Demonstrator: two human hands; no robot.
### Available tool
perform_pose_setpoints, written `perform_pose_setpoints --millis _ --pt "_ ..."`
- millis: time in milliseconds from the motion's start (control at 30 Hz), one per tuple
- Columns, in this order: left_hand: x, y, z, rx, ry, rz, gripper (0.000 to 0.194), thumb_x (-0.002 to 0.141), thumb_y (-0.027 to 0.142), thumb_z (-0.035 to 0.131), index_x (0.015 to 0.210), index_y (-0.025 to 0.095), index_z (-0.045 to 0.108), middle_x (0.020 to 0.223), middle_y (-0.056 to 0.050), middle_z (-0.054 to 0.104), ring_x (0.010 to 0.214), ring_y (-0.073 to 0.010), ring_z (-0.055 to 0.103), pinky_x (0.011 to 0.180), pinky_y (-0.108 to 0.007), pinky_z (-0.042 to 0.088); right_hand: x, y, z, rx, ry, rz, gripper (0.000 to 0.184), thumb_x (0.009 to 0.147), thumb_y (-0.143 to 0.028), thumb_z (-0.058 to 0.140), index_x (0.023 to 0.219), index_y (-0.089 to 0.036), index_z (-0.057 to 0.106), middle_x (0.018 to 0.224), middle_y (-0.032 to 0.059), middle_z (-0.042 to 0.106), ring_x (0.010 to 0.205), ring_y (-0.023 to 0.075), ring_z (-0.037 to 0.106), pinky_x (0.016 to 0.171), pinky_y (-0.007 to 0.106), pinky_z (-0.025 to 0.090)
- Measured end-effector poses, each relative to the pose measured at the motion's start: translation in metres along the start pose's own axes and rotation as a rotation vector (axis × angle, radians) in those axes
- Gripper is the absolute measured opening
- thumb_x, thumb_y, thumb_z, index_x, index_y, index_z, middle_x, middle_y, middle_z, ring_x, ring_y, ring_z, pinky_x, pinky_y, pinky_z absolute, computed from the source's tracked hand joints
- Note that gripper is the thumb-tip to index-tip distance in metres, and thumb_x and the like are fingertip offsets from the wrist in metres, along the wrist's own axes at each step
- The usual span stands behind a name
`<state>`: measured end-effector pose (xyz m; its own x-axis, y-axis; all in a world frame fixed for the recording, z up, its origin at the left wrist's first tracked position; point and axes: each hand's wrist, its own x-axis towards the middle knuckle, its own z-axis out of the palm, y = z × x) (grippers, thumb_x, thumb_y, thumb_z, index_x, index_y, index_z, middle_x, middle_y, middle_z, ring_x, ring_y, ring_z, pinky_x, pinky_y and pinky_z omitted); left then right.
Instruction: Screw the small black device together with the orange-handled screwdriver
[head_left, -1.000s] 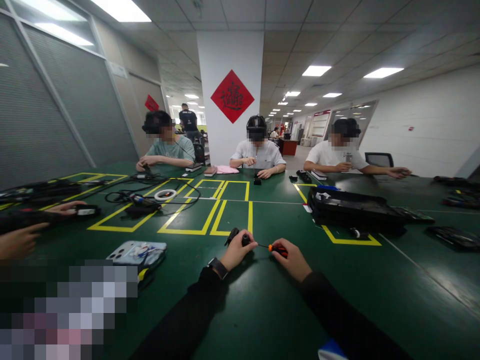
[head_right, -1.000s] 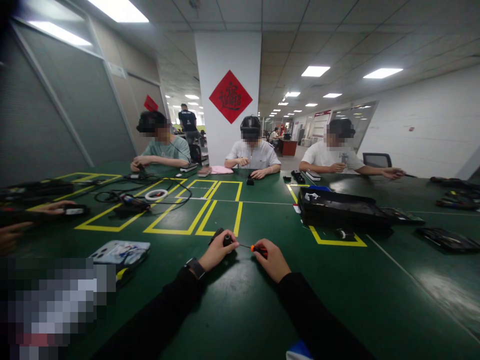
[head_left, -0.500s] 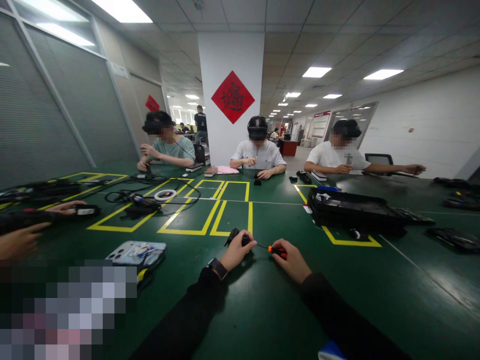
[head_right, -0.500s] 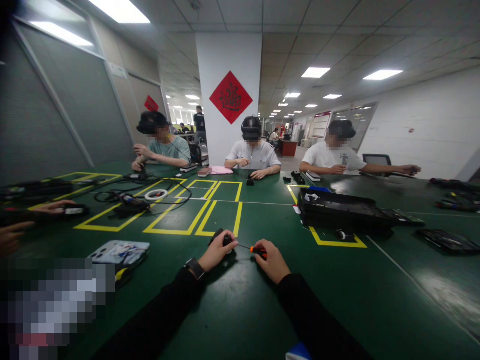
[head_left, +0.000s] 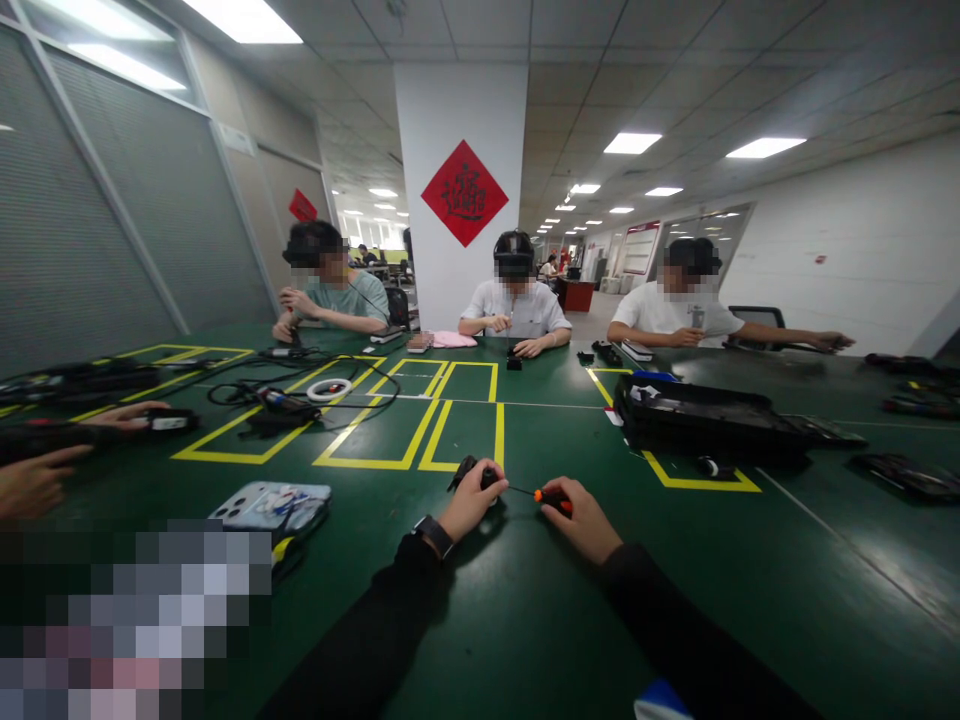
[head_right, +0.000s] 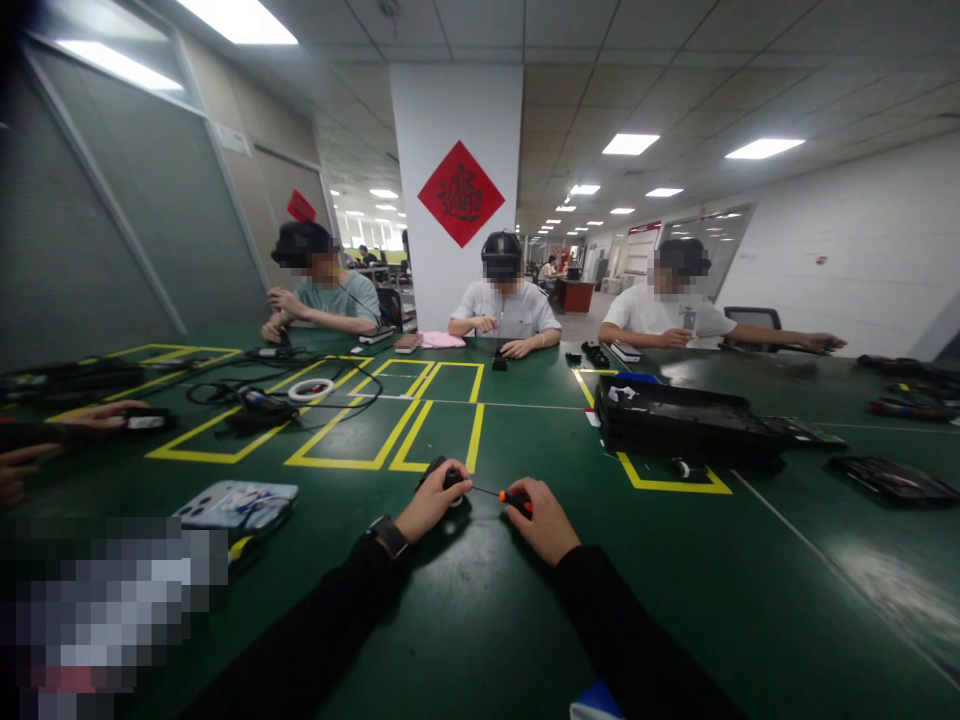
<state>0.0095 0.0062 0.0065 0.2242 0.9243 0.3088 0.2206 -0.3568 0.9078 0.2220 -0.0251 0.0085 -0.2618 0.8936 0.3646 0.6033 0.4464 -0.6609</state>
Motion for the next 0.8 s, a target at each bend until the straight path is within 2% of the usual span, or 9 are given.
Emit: perform_pose_setpoints --millis 133,367,567,700,800 --pt "-0.0003 0.0 0.0004 0.006 0.012 0.002 0.014 0.073 0.03 0.053 0.081 0.018 0.051 0.075 0.002 0.051 0.068 -0.0111 0.048 0.067 -0.023 0.038 0.0021 0.0014 0.0001 -0.043 0.016 -0.042 0.015 0.081 -0.021 0.044 0.086 -0.018 0.058 0.087 0.0043 0.056 0.086 0.017 0.05 0.08 0.032 0.039" --pt "-0.0006 0.001 0.0006 0.027 0.023 0.011 0.015 0.073 0.03 0.053 0.081 0.018 0.051 0.076 0.001 0.051 0.071 -0.012 0.048 0.07 -0.024 0.038 -0.0007 0.0006 0.0 -0.043 0.013 -0.054 0.017 0.074 -0.02 0.053 0.091 -0.019 0.055 0.09 0.0038 0.055 0.085 0.0168 0.05 0.076 0.03 0.041" --pt "-0.0007 0.0008 0.0013 0.021 0.028 0.01 0.015 0.073 0.03 0.052 0.081 0.018 0.051 0.076 0.001 0.052 0.071 -0.0127 0.048 0.07 -0.025 0.038 0.0022 0.0005 -0.0008 -0.055 0.016 -0.073 0.017 0.082 -0.021 0.042 0.081 -0.018 0.059 0.086 0.0049 0.056 0.086 0.0171 0.049 0.081 0.032 0.039" --pt "-0.0002 0.0021 0.0011 0.017 0.043 -0.001 0.015 0.073 0.031 0.051 0.081 0.018 0.051 0.077 0.001 0.051 0.071 -0.0125 0.048 0.069 -0.024 0.039 0.0013 0.0002 -0.0017 -0.038 0.021 -0.066 0.012 0.078 -0.021 0.049 0.086 -0.018 0.057 0.088 0.0045 0.055 0.085 0.0169 0.05 0.079 0.032 0.04" --pt "-0.0002 0.0044 0.0008 0.026 0.048 -0.005 0.014 0.073 0.03 0.051 0.08 0.018 0.052 0.076 0.0 0.051 0.073 -0.0131 0.048 0.07 -0.025 0.038 -0.0006 -0.0007 -0.002 -0.026 0.021 -0.029 0.018 0.074 -0.023 0.055 0.092 -0.019 0.055 0.091 0.0042 0.054 0.085 0.0167 0.05 0.077 0.03 0.041"
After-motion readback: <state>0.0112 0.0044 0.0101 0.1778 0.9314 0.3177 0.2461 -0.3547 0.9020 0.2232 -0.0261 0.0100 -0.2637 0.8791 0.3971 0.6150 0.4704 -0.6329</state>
